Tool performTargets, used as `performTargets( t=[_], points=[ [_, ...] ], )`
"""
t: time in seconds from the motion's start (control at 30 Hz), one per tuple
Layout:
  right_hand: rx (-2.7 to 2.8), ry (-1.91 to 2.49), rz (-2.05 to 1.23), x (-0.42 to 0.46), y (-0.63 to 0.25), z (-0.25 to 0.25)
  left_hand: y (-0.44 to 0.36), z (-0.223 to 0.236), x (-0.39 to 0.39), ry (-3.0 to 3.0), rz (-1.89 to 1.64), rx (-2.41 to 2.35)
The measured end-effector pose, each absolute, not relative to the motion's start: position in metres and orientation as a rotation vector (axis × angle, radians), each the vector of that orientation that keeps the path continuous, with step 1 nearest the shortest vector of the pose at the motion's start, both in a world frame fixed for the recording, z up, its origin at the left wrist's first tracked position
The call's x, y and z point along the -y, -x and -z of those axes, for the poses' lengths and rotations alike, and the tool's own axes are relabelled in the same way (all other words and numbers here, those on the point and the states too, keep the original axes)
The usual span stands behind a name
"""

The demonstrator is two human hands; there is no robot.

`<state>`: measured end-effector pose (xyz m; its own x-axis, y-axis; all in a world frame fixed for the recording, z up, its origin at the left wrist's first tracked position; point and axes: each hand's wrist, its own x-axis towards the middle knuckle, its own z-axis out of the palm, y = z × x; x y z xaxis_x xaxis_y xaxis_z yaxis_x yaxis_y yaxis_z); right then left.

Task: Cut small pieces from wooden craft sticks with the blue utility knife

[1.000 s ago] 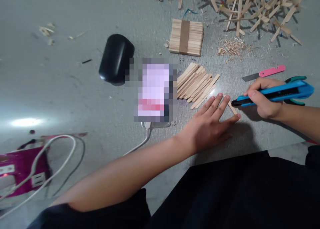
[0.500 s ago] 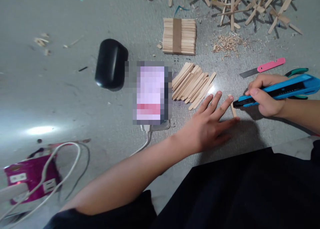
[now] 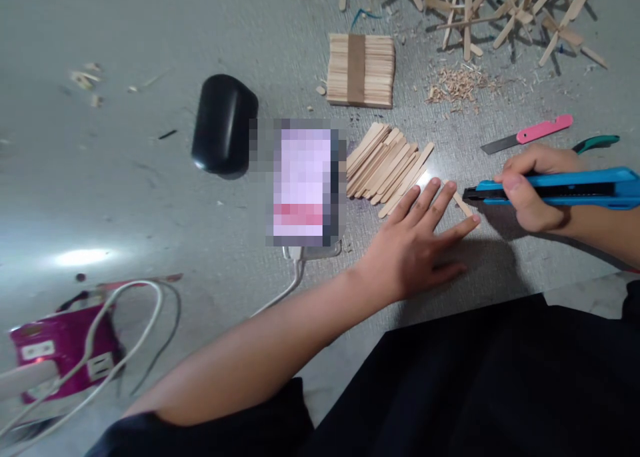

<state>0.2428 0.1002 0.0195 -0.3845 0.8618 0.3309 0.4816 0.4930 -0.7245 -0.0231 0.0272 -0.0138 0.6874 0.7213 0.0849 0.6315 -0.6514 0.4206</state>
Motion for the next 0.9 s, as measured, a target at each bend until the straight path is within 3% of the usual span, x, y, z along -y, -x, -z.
performTargets(
  t=[0.9],
  points=[
    [2.182, 0.864, -0.419, -0.101, -0.228, -0.018, 0.023, 0.014, -0.026, -2.539, -0.368, -1.114]
  ],
)
